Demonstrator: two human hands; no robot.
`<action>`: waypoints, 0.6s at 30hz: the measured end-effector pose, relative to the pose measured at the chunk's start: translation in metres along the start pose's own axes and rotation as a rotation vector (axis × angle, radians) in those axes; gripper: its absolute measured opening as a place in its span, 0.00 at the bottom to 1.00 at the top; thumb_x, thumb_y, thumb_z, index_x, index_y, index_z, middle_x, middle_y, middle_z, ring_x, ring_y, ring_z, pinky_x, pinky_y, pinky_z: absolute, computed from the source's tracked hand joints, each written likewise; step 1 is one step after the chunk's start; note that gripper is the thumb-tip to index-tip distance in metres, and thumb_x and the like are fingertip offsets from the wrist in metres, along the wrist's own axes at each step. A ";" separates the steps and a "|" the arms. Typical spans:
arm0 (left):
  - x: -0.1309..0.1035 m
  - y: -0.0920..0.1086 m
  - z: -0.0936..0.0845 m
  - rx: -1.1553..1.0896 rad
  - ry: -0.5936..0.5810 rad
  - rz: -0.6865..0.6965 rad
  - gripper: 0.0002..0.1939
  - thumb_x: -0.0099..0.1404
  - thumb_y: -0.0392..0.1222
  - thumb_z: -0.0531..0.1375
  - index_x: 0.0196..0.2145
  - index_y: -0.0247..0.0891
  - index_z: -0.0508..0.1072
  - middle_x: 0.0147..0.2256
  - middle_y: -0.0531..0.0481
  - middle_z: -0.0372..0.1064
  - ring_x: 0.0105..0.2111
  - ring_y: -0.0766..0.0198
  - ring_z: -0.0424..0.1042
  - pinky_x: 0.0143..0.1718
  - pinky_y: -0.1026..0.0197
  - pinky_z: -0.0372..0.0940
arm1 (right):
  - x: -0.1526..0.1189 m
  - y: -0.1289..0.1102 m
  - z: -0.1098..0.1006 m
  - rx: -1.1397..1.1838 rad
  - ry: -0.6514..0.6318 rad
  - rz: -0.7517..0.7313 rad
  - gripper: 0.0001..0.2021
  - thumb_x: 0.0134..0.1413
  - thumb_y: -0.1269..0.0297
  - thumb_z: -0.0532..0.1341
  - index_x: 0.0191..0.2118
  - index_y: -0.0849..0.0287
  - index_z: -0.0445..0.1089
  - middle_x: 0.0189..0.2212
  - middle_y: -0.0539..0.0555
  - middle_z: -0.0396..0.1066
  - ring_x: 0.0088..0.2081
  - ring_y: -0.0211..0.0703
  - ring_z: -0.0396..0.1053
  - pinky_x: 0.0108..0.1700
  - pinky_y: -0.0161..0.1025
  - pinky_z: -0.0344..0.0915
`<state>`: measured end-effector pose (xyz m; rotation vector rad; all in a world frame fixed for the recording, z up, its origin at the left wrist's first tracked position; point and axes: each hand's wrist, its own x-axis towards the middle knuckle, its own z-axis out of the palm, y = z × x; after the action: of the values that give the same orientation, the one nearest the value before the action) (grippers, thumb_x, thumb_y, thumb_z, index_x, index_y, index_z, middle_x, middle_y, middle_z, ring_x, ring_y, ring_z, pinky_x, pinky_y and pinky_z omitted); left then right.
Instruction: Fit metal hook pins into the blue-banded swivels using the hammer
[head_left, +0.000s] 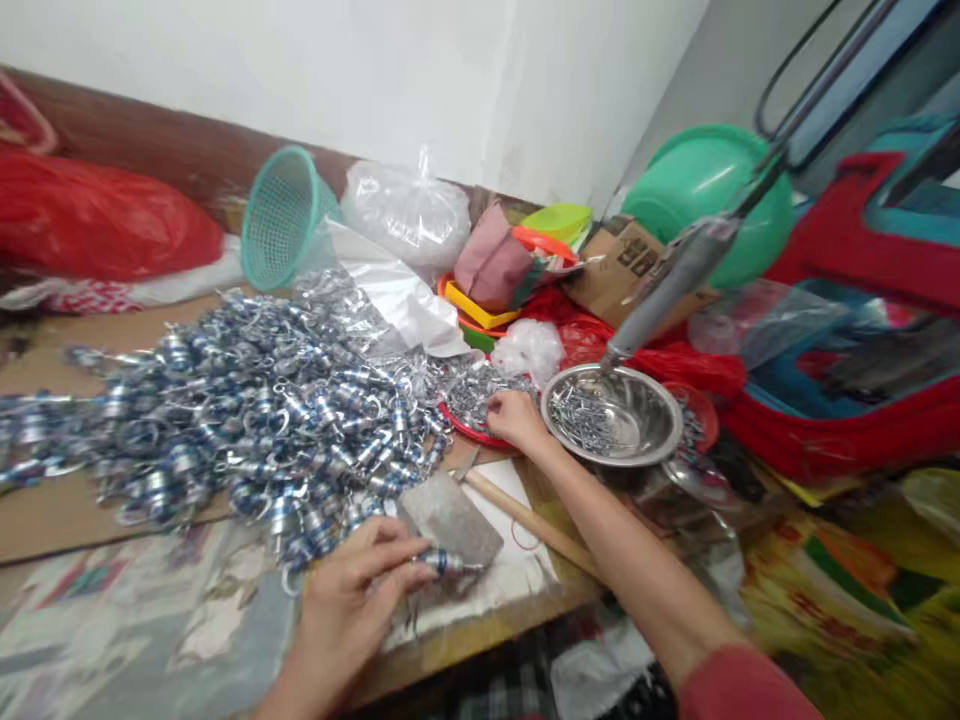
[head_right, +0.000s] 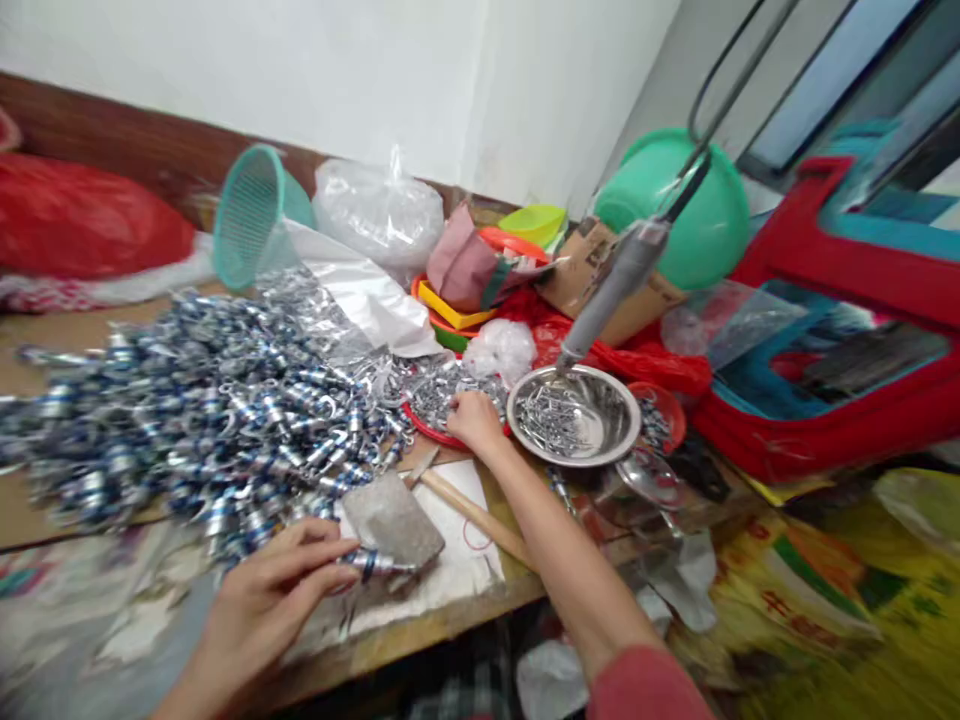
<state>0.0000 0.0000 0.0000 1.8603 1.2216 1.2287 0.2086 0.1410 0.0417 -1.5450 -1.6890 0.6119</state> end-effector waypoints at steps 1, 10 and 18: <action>0.001 0.001 0.001 0.006 0.001 -0.025 0.08 0.52 0.37 0.61 0.31 0.42 0.78 0.28 0.50 0.73 0.29 0.66 0.72 0.30 0.69 0.65 | -0.017 -0.005 0.004 0.021 -0.024 0.005 0.06 0.37 0.77 0.60 0.24 0.63 0.74 0.25 0.54 0.75 0.31 0.43 0.71 0.39 0.40 0.66; 0.005 0.004 0.009 -0.049 0.093 -0.144 0.17 0.47 0.38 0.65 0.38 0.42 0.76 0.26 0.52 0.74 0.26 0.64 0.71 0.28 0.66 0.66 | -0.132 -0.045 0.017 0.407 -0.169 -0.222 0.03 0.42 0.73 0.62 0.24 0.64 0.74 0.23 0.56 0.74 0.27 0.40 0.71 0.31 0.33 0.67; 0.003 0.019 0.002 -0.126 -0.029 -0.130 0.06 0.51 0.38 0.63 0.28 0.43 0.79 0.25 0.51 0.72 0.26 0.64 0.71 0.26 0.67 0.64 | -0.137 -0.040 0.017 0.491 -0.111 -0.257 0.02 0.42 0.74 0.62 0.25 0.65 0.74 0.24 0.58 0.74 0.27 0.42 0.71 0.31 0.36 0.67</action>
<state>0.0096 -0.0046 0.0166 1.6754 1.2022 1.1762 0.1685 0.0034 0.0336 -0.9468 -1.6275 0.9065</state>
